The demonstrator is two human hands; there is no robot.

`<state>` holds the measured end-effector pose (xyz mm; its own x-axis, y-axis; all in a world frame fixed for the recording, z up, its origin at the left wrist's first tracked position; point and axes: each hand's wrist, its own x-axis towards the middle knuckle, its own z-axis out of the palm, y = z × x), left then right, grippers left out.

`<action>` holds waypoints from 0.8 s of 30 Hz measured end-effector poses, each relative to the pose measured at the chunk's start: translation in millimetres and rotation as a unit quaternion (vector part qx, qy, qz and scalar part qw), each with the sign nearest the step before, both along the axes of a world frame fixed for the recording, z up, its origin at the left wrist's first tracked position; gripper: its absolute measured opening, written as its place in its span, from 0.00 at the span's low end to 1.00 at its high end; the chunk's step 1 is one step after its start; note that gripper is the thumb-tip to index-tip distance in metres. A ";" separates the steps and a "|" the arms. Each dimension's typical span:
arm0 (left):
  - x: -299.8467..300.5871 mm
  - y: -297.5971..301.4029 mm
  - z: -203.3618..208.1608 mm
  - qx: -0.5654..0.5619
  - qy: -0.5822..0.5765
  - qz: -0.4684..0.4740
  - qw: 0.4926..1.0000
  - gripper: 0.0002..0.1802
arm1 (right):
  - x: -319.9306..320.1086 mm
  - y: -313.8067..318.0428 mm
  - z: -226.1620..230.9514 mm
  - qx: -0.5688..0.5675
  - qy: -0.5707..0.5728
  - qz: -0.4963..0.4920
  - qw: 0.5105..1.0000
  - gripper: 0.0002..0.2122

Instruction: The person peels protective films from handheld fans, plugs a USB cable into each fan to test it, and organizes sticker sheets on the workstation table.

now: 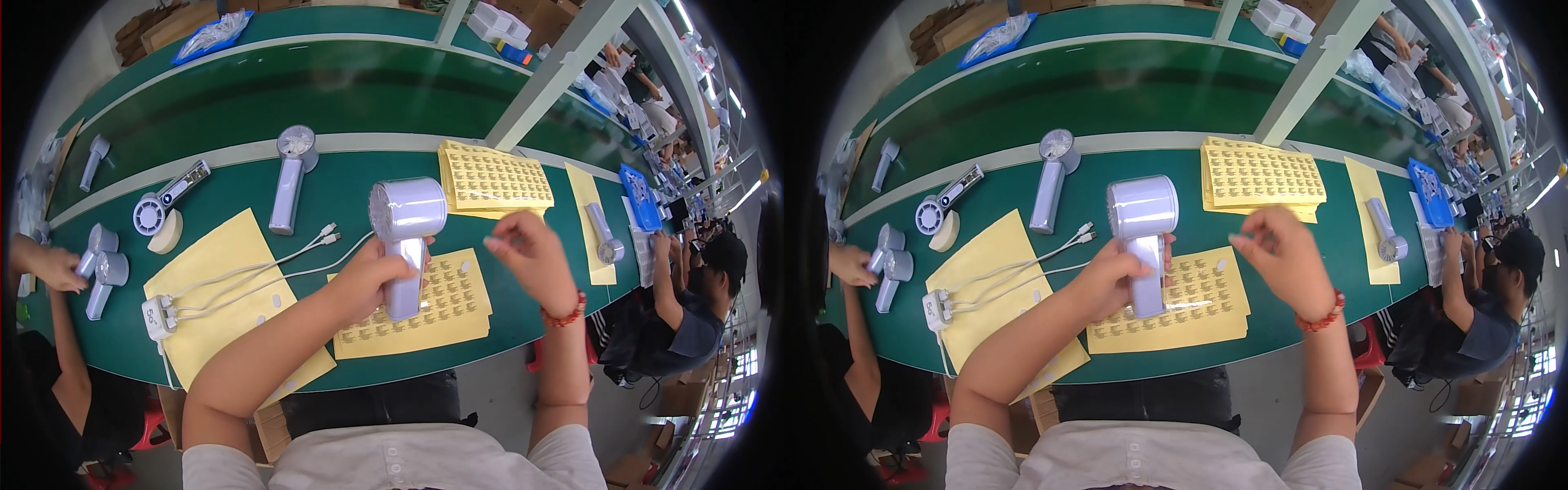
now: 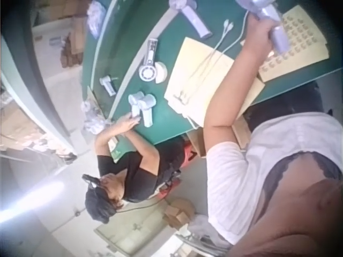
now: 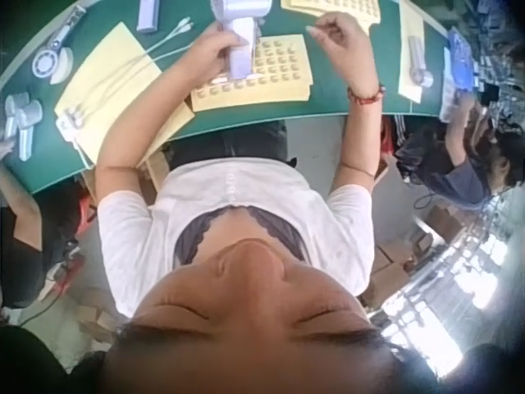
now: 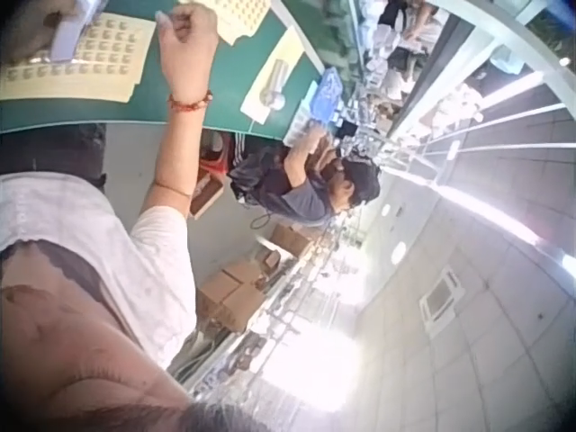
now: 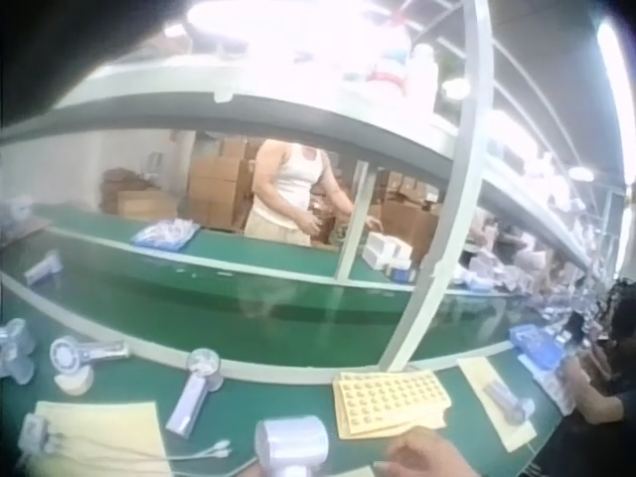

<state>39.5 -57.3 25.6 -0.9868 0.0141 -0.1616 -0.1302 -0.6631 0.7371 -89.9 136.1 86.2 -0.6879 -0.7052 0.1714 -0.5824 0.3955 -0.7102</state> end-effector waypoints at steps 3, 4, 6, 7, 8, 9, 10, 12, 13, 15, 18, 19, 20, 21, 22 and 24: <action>-4.7 -4.0 -8.3 0.067 -0.023 -0.047 0.996 0.23 | -3.8 10.4 -43.9 0.003 -0.076 -0.059 0.995 0.07; -4.0 -3.8 -11.6 0.068 -0.024 -0.046 0.996 0.23 | -2.6 10.5 -51.8 0.003 -0.077 -0.058 0.995 0.07; -6.8 -3.9 -17.3 0.058 -0.041 -0.039 0.997 0.21 | -1.4 6.2 -65.2 -0.003 -0.109 -0.064 0.992 0.06; -7.2 -3.1 -19.6 0.056 -0.046 -0.037 0.997 0.21 | 1.2 5.0 -67.6 0.019 -0.081 -0.065 0.994 0.07; -6.1 -2.3 -21.0 0.064 -0.043 -0.038 0.996 0.20 | 3.3 4.4 -65.9 0.017 -0.082 -0.063 0.994 0.07; -5.5 -1.9 -21.8 0.072 -0.039 -0.038 0.996 0.18 | 5.4 4.0 -63.6 0.031 -0.069 -0.055 0.996 0.07; -5.6 -2.2 -22.1 0.071 -0.041 -0.036 0.996 0.18 | 7.1 3.5 -62.0 0.044 -0.056 -0.048 0.996 0.07; -5.1 -1.8 -22.8 0.065 -0.037 -0.040 0.996 0.18 | 11.2 3.3 -61.1 0.033 -0.054 -0.042 0.997 0.07; -5.1 -1.7 -23.0 0.065 -0.039 -0.039 0.996 0.18 | 12.8 2.8 -61.3 0.023 -0.052 -0.037 0.998 0.07; -6.6 -1.4 -23.3 0.059 -0.033 -0.046 0.997 0.19 | 14.2 1.1 -61.3 0.026 -0.042 -0.037 0.998 0.06; -8.2 -1.2 -27.8 0.071 -0.021 -0.045 0.996 0.19 | 21.2 -1.1 -58.5 0.037 -0.013 -0.035 0.999 0.06; -8.2 -1.3 -27.4 0.072 -0.022 -0.046 0.996 0.19 | 24.1 -0.9 -57.3 0.044 0.006 -0.032 0.999 0.06; -7.6 -0.8 -25.4 0.075 -0.026 -0.035 0.996 0.19 | 25.4 0.8 -56.5 0.045 0.005 -0.031 0.998 0.06; -7.2 -0.3 -24.0 0.077 -0.029 -0.023 0.996 0.19 | 26.0 3.4 -55.8 0.053 0.006 -0.018 0.998 0.06; -7.1 0.1 -23.4 0.079 -0.030 -0.023 0.996 0.19 | 26.3 6.1 -54.7 0.061 0.008 -0.005 0.998 0.05; -7.0 0.3 -22.5 0.079 -0.035 -0.018 0.996 0.19 | 25.4 12.5 -50.4 0.041 -0.067 0.031 0.996 0.05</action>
